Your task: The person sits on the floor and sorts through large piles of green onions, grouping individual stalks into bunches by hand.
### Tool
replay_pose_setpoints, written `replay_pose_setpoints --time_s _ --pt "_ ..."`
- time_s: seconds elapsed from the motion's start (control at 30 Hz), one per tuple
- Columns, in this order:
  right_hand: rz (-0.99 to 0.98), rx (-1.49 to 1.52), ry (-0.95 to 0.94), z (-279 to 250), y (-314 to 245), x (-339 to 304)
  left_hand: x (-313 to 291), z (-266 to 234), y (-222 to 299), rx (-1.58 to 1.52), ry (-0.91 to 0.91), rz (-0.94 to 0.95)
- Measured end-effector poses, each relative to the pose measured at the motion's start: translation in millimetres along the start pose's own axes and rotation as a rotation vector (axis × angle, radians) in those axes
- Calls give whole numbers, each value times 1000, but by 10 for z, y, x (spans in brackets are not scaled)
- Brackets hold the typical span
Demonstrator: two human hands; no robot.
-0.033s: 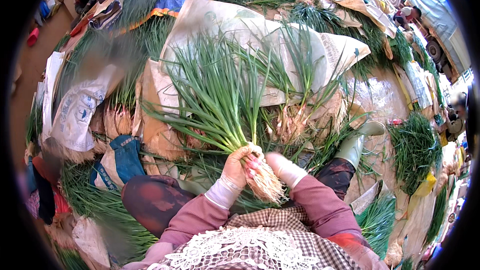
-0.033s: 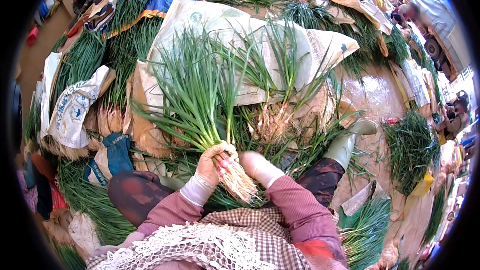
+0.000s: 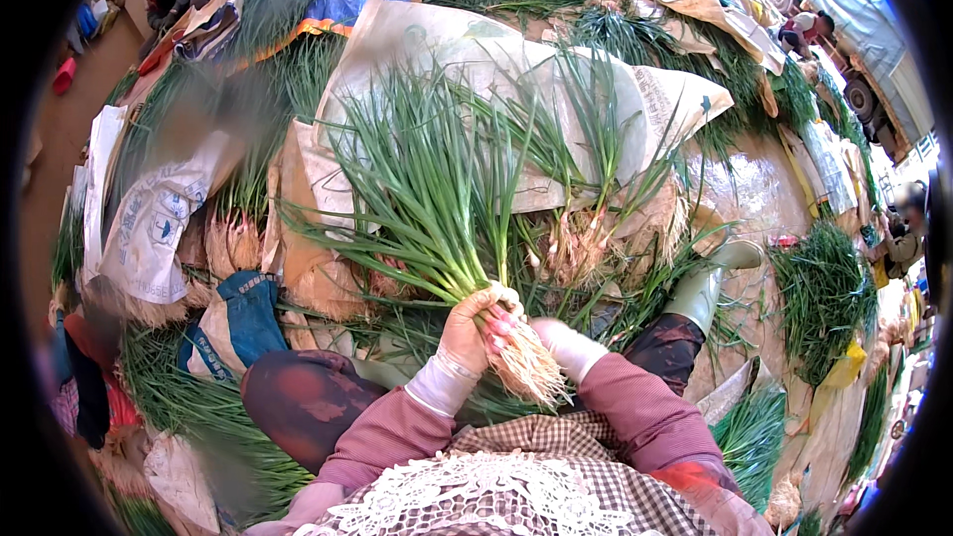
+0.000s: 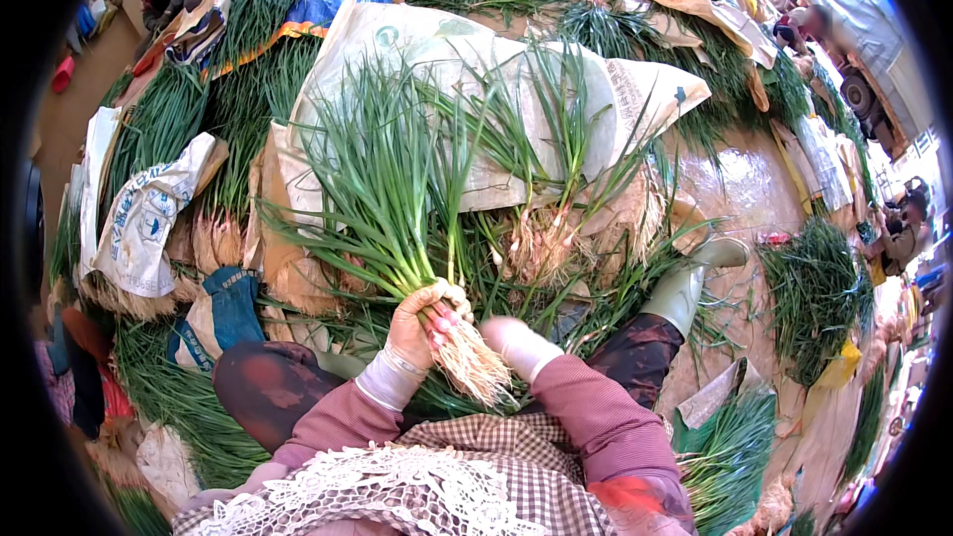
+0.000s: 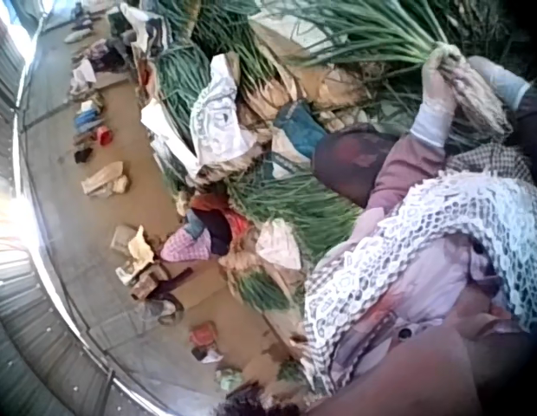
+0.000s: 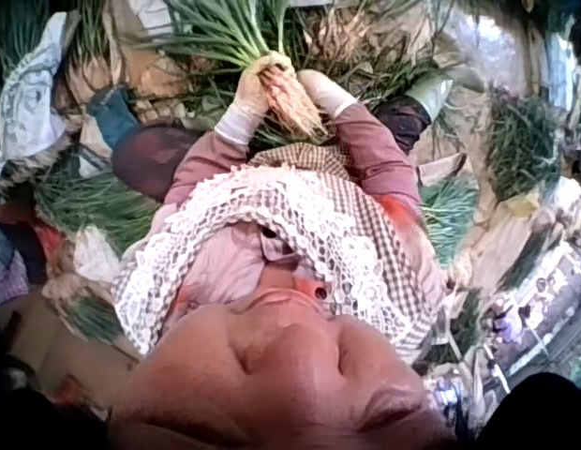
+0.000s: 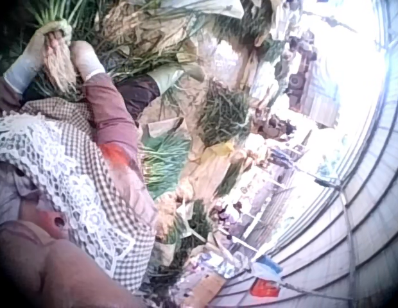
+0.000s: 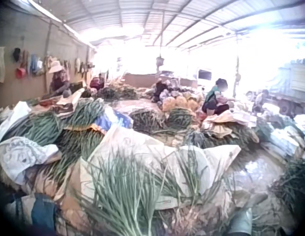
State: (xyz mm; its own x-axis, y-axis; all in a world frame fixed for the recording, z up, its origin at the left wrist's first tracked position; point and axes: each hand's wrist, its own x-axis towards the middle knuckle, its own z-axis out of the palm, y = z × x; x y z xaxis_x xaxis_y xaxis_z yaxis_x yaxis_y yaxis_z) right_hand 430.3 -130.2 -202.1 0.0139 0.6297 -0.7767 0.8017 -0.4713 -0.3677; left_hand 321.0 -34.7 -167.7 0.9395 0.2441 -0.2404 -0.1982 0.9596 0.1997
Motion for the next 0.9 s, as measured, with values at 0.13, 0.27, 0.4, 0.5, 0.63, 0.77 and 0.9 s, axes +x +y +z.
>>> replay_pose_setpoints --time_s 0.13,0.27,0.4,0.5,0.63,0.77,0.9 --pt "78 18 -37 183 414 -6 0 350 -24 36 209 23" --pt "38 689 1204 -482 460 -202 -8 45 60 77 -17 -102" --pt "560 471 1261 -925 707 -465 -101 181 79 177 -187 -105" --pt "741 159 1001 -868 855 -279 -64 412 85 319 -164 65" --pt "259 407 1174 -1037 1225 -388 -2 321 145 46 -80 70" --pt "-494 1418 1091 -1152 727 -899 22 1 190 15 39 51" --pt "-132 1229 1064 -941 1021 -654 42 161 182 70 -53 2"
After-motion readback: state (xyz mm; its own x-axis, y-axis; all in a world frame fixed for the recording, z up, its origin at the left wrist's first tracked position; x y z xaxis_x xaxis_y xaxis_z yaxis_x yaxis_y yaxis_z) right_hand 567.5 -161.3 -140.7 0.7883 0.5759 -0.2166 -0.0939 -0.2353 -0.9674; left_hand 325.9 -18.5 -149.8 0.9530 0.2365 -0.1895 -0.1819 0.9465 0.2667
